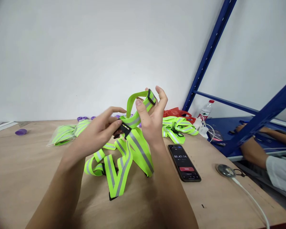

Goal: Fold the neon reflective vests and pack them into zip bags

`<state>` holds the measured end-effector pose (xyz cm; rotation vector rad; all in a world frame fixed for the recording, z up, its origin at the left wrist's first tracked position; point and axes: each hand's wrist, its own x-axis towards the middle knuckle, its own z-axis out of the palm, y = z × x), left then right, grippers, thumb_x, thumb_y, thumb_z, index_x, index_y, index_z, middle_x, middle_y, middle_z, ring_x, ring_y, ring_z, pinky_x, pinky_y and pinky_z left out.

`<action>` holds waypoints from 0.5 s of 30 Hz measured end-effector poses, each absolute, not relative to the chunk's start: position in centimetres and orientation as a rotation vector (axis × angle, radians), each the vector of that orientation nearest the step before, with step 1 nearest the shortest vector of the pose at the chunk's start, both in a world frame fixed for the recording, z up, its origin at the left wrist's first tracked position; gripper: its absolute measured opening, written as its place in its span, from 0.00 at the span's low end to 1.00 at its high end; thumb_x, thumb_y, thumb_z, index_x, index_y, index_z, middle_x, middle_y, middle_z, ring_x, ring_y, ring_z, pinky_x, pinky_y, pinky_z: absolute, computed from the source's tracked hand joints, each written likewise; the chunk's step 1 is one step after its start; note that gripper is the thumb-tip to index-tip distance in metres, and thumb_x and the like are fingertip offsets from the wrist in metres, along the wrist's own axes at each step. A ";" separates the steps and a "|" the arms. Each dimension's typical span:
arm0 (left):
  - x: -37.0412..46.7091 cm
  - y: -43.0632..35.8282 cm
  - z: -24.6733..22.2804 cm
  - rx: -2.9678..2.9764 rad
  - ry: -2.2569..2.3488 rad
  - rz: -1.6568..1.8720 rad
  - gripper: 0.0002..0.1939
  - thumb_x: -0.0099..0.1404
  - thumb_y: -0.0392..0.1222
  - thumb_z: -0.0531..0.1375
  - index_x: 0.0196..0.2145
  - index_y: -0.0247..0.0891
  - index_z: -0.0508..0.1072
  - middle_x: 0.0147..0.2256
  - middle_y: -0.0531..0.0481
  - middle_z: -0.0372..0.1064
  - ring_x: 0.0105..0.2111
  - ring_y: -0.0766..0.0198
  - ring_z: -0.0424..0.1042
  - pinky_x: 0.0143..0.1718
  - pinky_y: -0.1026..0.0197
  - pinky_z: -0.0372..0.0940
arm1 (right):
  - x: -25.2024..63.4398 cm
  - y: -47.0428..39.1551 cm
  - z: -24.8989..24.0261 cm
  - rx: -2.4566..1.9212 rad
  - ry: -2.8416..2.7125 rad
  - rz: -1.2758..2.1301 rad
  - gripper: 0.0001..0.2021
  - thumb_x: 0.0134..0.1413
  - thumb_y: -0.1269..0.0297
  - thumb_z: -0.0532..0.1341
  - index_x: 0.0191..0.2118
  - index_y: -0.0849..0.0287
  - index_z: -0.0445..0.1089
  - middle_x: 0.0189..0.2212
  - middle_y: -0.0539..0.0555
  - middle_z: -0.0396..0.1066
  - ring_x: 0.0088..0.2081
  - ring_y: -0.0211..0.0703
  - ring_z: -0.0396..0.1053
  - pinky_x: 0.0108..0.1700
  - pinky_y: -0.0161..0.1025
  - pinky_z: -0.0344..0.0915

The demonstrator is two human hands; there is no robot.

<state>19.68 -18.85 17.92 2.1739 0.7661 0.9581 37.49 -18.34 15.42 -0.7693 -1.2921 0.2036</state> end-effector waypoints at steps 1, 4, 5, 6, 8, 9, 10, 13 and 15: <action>19.4 -18.7 18.1 2.099 0.755 1.015 0.13 0.72 0.42 0.53 0.54 0.44 0.65 0.25 0.55 0.69 0.25 0.62 0.70 0.28 0.60 0.65 | 37.7 -18.1 15.2 -0.787 -1.301 0.112 0.31 0.64 0.50 0.58 0.67 0.43 0.44 0.68 0.60 0.51 0.69 0.55 0.54 0.61 0.57 0.65; 18.8 -18.6 18.6 1.895 0.706 1.206 0.12 0.70 0.42 0.57 0.50 0.43 0.65 0.22 0.57 0.66 0.23 0.64 0.70 0.25 0.63 0.66 | 38.1 -18.1 15.1 -0.871 -1.365 -0.084 0.30 0.64 0.52 0.59 0.67 0.45 0.49 0.70 0.60 0.46 0.72 0.55 0.45 0.65 0.59 0.59; 18.8 -18.6 18.7 1.843 0.691 1.262 0.11 0.69 0.43 0.58 0.48 0.42 0.66 0.22 0.57 0.66 0.22 0.65 0.69 0.23 0.64 0.66 | 38.1 -18.3 15.2 -0.900 -1.400 -0.109 0.28 0.64 0.52 0.59 0.66 0.45 0.52 0.70 0.59 0.47 0.72 0.56 0.46 0.65 0.60 0.58; 18.8 -18.6 18.8 1.802 0.679 1.311 0.10 0.68 0.43 0.60 0.47 0.42 0.66 0.21 0.58 0.65 0.20 0.66 0.69 0.22 0.64 0.66 | 38.1 -18.7 15.4 -0.920 -1.444 -0.110 0.27 0.64 0.52 0.60 0.65 0.46 0.54 0.70 0.59 0.49 0.71 0.56 0.48 0.66 0.60 0.58; 18.9 -18.7 18.9 1.753 0.660 1.378 0.10 0.67 0.45 0.62 0.44 0.41 0.67 0.20 0.58 0.65 0.18 0.67 0.68 0.21 0.65 0.67 | 37.7 -19.5 15.8 -0.921 -1.573 -0.056 0.26 0.63 0.52 0.61 0.64 0.47 0.58 0.68 0.58 0.56 0.69 0.55 0.54 0.66 0.58 0.59; 19.1 -18.7 18.9 1.743 0.649 1.396 0.10 0.67 0.46 0.62 0.43 0.41 0.68 0.20 0.58 0.66 0.18 0.68 0.68 0.20 0.65 0.67 | 37.4 -19.9 16.1 -0.906 -1.644 -0.012 0.27 0.62 0.53 0.63 0.64 0.47 0.58 0.66 0.57 0.59 0.67 0.54 0.58 0.66 0.56 0.60; 19.2 -18.7 18.8 1.739 0.639 1.406 0.10 0.67 0.46 0.63 0.42 0.41 0.68 0.20 0.58 0.66 0.18 0.68 0.68 0.21 0.65 0.67 | 37.0 -20.3 16.3 -0.886 -1.712 0.031 0.29 0.60 0.53 0.65 0.64 0.46 0.58 0.65 0.56 0.61 0.66 0.53 0.61 0.65 0.54 0.62; 19.4 -18.6 18.6 1.746 0.605 1.406 0.10 0.67 0.47 0.64 0.42 0.41 0.69 0.22 0.57 0.68 0.20 0.68 0.69 0.23 0.65 0.68 | 36.1 -21.0 16.6 -0.863 -1.826 0.057 0.29 0.57 0.57 0.67 0.63 0.46 0.62 0.60 0.53 0.68 0.60 0.51 0.68 0.62 0.50 0.66; 19.5 -18.5 18.5 1.752 0.574 1.388 0.10 0.67 0.45 0.63 0.42 0.40 0.69 0.22 0.57 0.68 0.21 0.67 0.70 0.25 0.64 0.70 | 35.8 -21.1 16.6 -0.874 -1.830 0.007 0.24 0.59 0.60 0.65 0.61 0.47 0.66 0.57 0.52 0.71 0.57 0.50 0.71 0.60 0.48 0.68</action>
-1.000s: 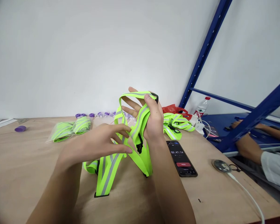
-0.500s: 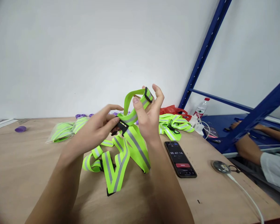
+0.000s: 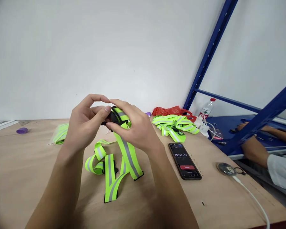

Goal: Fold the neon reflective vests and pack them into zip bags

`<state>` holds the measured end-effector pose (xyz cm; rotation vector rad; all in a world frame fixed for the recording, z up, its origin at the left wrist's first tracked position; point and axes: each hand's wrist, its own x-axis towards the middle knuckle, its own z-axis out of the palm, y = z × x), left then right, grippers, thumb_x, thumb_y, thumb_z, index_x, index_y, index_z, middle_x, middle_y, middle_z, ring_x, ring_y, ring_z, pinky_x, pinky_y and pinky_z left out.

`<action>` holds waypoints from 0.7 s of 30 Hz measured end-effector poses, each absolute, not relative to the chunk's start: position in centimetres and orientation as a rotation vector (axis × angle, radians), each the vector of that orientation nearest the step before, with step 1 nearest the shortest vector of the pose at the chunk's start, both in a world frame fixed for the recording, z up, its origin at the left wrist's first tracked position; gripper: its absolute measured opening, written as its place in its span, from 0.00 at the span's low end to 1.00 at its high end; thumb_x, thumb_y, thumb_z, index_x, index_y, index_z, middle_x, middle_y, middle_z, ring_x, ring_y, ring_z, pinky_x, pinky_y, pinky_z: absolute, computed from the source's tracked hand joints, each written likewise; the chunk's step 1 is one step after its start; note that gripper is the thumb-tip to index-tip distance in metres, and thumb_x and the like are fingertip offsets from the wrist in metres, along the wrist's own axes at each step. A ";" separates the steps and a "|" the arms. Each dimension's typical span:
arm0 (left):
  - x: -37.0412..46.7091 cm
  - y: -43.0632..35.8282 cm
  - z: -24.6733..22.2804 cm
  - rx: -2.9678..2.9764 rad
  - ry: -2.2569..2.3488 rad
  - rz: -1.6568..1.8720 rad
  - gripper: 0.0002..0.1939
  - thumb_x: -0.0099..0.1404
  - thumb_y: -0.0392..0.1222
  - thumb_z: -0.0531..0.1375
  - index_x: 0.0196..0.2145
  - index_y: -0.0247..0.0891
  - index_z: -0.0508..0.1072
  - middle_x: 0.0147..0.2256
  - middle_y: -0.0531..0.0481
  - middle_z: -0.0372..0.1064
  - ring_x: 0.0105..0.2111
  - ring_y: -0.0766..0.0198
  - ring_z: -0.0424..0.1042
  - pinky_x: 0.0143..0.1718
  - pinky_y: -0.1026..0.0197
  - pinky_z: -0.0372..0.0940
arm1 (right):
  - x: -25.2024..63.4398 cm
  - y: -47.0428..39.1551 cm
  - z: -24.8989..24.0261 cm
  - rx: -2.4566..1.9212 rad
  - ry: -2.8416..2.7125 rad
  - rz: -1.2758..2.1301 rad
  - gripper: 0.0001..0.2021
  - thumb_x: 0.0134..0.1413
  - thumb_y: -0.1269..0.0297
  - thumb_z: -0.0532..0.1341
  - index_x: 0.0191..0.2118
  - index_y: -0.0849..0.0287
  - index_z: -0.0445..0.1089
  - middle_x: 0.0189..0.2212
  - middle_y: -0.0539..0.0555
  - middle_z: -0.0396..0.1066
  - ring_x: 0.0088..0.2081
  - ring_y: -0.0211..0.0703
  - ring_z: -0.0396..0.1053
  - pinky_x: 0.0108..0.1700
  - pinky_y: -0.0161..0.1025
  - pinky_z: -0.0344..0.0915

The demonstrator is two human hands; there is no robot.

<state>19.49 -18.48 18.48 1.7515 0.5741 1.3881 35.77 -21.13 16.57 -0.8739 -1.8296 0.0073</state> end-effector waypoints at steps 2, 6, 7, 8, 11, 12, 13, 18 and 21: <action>19.5 -18.4 18.4 1.757 0.547 1.370 0.09 0.67 0.44 0.62 0.43 0.40 0.69 0.23 0.56 0.69 0.22 0.66 0.71 0.27 0.63 0.71 | 35.8 -21.1 16.6 -0.890 -1.827 -0.031 0.22 0.61 0.62 0.63 0.60 0.48 0.67 0.55 0.53 0.73 0.55 0.49 0.72 0.60 0.48 0.69; 19.6 -18.3 18.4 1.781 0.552 1.384 0.09 0.67 0.41 0.62 0.44 0.41 0.69 0.26 0.55 0.73 0.26 0.65 0.75 0.31 0.61 0.73 | 36.7 -21.2 16.9 -0.894 -1.865 -0.008 0.23 0.61 0.64 0.63 0.61 0.49 0.68 0.56 0.53 0.74 0.55 0.49 0.73 0.59 0.48 0.69; 19.7 -18.2 18.3 1.788 0.567 1.403 0.09 0.66 0.41 0.62 0.43 0.41 0.69 0.27 0.54 0.73 0.27 0.64 0.76 0.32 0.61 0.74 | 36.9 -21.3 17.0 -0.900 -1.895 0.011 0.24 0.60 0.65 0.64 0.62 0.49 0.67 0.57 0.53 0.73 0.56 0.49 0.73 0.60 0.49 0.69; 19.7 -18.2 18.3 1.793 0.583 1.428 0.09 0.66 0.41 0.63 0.43 0.41 0.69 0.28 0.54 0.74 0.28 0.64 0.77 0.34 0.60 0.74 | 37.1 -21.4 17.1 -0.912 -1.931 0.025 0.26 0.59 0.65 0.65 0.62 0.48 0.66 0.58 0.52 0.72 0.57 0.50 0.72 0.60 0.49 0.69; 19.9 -18.2 18.2 1.794 0.618 1.498 0.10 0.64 0.41 0.65 0.43 0.41 0.70 0.30 0.53 0.74 0.31 0.62 0.79 0.39 0.59 0.76 | 37.4 -21.8 17.2 -0.978 -1.991 0.005 0.29 0.57 0.67 0.65 0.64 0.47 0.64 0.61 0.51 0.69 0.59 0.51 0.70 0.61 0.51 0.68; 19.9 -18.2 18.2 1.792 0.619 1.507 0.11 0.64 0.41 0.65 0.42 0.41 0.70 0.30 0.53 0.74 0.32 0.62 0.79 0.39 0.58 0.76 | 37.4 -21.9 17.2 -0.998 -1.982 -0.022 0.28 0.58 0.68 0.64 0.63 0.47 0.64 0.60 0.51 0.70 0.58 0.51 0.71 0.60 0.51 0.69; 19.9 -18.2 18.2 1.790 0.615 1.509 0.11 0.63 0.41 0.65 0.42 0.41 0.70 0.30 0.53 0.74 0.32 0.61 0.79 0.39 0.58 0.76 | 37.3 -21.9 17.1 -1.014 -1.963 -0.053 0.26 0.58 0.69 0.63 0.62 0.47 0.66 0.58 0.51 0.72 0.56 0.50 0.72 0.58 0.50 0.70; 19.4 -18.3 18.3 1.780 0.551 1.499 0.11 0.63 0.43 0.66 0.42 0.41 0.71 0.31 0.51 0.75 0.35 0.59 0.80 0.40 0.56 0.78 | 37.3 -21.7 16.9 -0.999 -1.851 -0.163 0.19 0.61 0.66 0.63 0.57 0.51 0.70 0.50 0.51 0.76 0.46 0.48 0.76 0.50 0.45 0.74; 19.2 -18.4 18.4 1.757 0.514 1.490 0.11 0.64 0.44 0.66 0.43 0.41 0.71 0.34 0.49 0.77 0.40 0.57 0.81 0.43 0.54 0.78 | 37.4 -21.6 16.9 -0.977 -1.795 -0.184 0.18 0.62 0.63 0.62 0.57 0.50 0.70 0.50 0.51 0.76 0.44 0.47 0.77 0.49 0.44 0.75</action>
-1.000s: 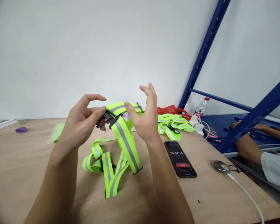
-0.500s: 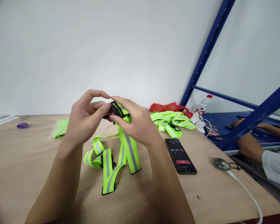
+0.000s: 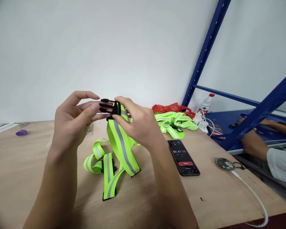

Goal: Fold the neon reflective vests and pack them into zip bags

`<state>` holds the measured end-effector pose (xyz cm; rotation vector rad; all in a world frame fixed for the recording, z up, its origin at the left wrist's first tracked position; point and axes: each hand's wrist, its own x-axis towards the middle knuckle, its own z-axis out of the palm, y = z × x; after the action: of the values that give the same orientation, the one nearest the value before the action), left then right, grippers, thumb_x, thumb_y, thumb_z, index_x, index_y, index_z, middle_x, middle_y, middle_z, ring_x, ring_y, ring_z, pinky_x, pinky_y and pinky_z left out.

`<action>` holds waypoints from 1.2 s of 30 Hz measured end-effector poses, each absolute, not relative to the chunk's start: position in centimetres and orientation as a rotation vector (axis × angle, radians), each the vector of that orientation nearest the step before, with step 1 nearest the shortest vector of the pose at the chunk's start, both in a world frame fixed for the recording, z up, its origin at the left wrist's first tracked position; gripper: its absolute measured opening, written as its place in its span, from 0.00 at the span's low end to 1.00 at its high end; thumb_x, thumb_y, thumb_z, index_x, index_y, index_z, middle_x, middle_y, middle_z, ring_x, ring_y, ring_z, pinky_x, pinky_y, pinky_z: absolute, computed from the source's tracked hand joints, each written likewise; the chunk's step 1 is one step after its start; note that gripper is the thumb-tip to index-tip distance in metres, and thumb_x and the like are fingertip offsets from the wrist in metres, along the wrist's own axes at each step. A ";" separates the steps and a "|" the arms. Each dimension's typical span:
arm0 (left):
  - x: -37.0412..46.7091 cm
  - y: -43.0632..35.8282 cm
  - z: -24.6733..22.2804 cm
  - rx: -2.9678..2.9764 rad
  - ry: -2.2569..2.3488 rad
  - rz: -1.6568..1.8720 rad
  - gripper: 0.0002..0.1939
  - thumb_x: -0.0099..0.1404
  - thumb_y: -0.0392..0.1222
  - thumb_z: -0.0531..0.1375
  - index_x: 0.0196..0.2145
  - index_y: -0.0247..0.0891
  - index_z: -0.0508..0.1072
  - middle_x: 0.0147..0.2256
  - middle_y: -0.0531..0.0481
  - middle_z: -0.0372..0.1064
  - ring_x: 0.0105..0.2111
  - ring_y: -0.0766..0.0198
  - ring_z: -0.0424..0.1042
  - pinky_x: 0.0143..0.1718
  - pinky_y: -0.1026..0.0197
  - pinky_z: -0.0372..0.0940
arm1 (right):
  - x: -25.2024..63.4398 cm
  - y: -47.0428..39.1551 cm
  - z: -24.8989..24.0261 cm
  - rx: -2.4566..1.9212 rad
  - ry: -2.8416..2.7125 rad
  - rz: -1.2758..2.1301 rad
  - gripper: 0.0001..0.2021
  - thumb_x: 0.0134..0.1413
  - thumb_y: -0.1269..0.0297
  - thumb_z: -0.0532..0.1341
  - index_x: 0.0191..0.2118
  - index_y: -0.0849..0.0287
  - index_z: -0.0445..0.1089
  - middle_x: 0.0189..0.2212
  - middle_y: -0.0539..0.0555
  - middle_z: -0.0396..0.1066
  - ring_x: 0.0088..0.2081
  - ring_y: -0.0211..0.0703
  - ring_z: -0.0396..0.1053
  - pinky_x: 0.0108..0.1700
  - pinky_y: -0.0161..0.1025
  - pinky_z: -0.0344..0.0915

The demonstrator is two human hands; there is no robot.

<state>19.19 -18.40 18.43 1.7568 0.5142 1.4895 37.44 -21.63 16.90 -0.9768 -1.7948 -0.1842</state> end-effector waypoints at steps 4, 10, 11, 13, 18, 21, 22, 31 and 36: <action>19.3 -18.5 18.5 1.759 0.524 1.516 0.11 0.63 0.43 0.68 0.41 0.41 0.72 0.38 0.48 0.78 0.42 0.56 0.80 0.45 0.53 0.78 | 37.3 -21.6 16.9 -0.990 -1.809 -0.198 0.20 0.64 0.64 0.59 0.61 0.51 0.68 0.56 0.53 0.74 0.50 0.48 0.75 0.55 0.46 0.73; 19.7 -18.4 18.2 1.796 0.546 1.604 0.07 0.62 0.40 0.69 0.36 0.38 0.74 0.35 0.49 0.78 0.38 0.59 0.81 0.40 0.59 0.79 | 36.2 -21.5 16.7 -1.103 -1.882 -0.074 0.33 0.61 0.59 0.63 0.69 0.54 0.55 0.65 0.58 0.64 0.64 0.56 0.64 0.62 0.52 0.67; 19.8 -18.4 18.2 1.807 0.539 1.606 0.07 0.61 0.39 0.69 0.35 0.38 0.74 0.35 0.50 0.78 0.37 0.59 0.81 0.40 0.59 0.79 | 36.0 -21.5 16.7 -1.131 -1.879 -0.070 0.33 0.61 0.60 0.62 0.70 0.55 0.55 0.66 0.59 0.63 0.65 0.56 0.63 0.62 0.52 0.67; 19.9 -18.5 18.2 1.840 0.527 1.579 0.07 0.61 0.39 0.69 0.35 0.37 0.75 0.34 0.50 0.78 0.37 0.59 0.81 0.39 0.59 0.79 | 35.7 -21.5 16.7 -1.186 -1.864 -0.083 0.30 0.62 0.66 0.59 0.68 0.58 0.57 0.65 0.60 0.64 0.63 0.55 0.66 0.61 0.50 0.67; 19.5 -19.1 18.4 1.924 0.536 1.460 0.03 0.66 0.39 0.65 0.36 0.38 0.76 0.35 0.48 0.80 0.39 0.58 0.81 0.44 0.56 0.77 | 35.6 -21.4 16.8 -1.217 -1.811 -0.047 0.21 0.63 0.72 0.52 0.60 0.60 0.68 0.52 0.58 0.77 0.49 0.49 0.76 0.54 0.45 0.70; 18.7 -19.1 18.7 2.016 0.546 1.394 0.04 0.68 0.41 0.63 0.36 0.39 0.76 0.35 0.49 0.80 0.38 0.59 0.80 0.43 0.59 0.75 | 36.1 -21.2 16.7 -1.146 -1.686 -0.003 0.19 0.65 0.68 0.53 0.59 0.57 0.68 0.49 0.56 0.78 0.47 0.47 0.77 0.52 0.43 0.71; 18.5 -19.0 18.8 2.072 0.572 1.313 0.05 0.68 0.42 0.62 0.35 0.39 0.76 0.34 0.50 0.80 0.37 0.60 0.80 0.41 0.60 0.75 | 36.2 -21.2 16.7 -1.111 -1.636 0.012 0.19 0.66 0.67 0.53 0.60 0.56 0.67 0.50 0.55 0.78 0.48 0.47 0.77 0.52 0.43 0.71; 20.9 -17.9 16.5 2.622 1.028 0.034 0.21 0.59 0.60 0.63 0.25 0.39 0.75 0.25 0.50 0.73 0.25 0.60 0.71 0.24 0.62 0.58 | 35.8 -21.1 17.0 -0.832 -1.221 -0.106 0.23 0.71 0.62 0.45 0.67 0.53 0.54 0.59 0.61 0.69 0.61 0.54 0.68 0.60 0.54 0.68; 24.4 -16.4 12.0 2.612 1.011 -0.230 0.24 0.58 0.65 0.60 0.32 0.39 0.79 0.29 0.46 0.76 0.31 0.53 0.75 0.29 0.59 0.63 | 37.5 -22.0 18.3 -0.652 -0.899 -0.181 0.20 0.67 0.67 0.46 0.62 0.55 0.57 0.54 0.60 0.70 0.59 0.58 0.70 0.60 0.62 0.67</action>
<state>24.39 -16.43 12.03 2.6121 1.0107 -0.2304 37.49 -22.00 18.29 -0.6520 -0.8995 -0.1806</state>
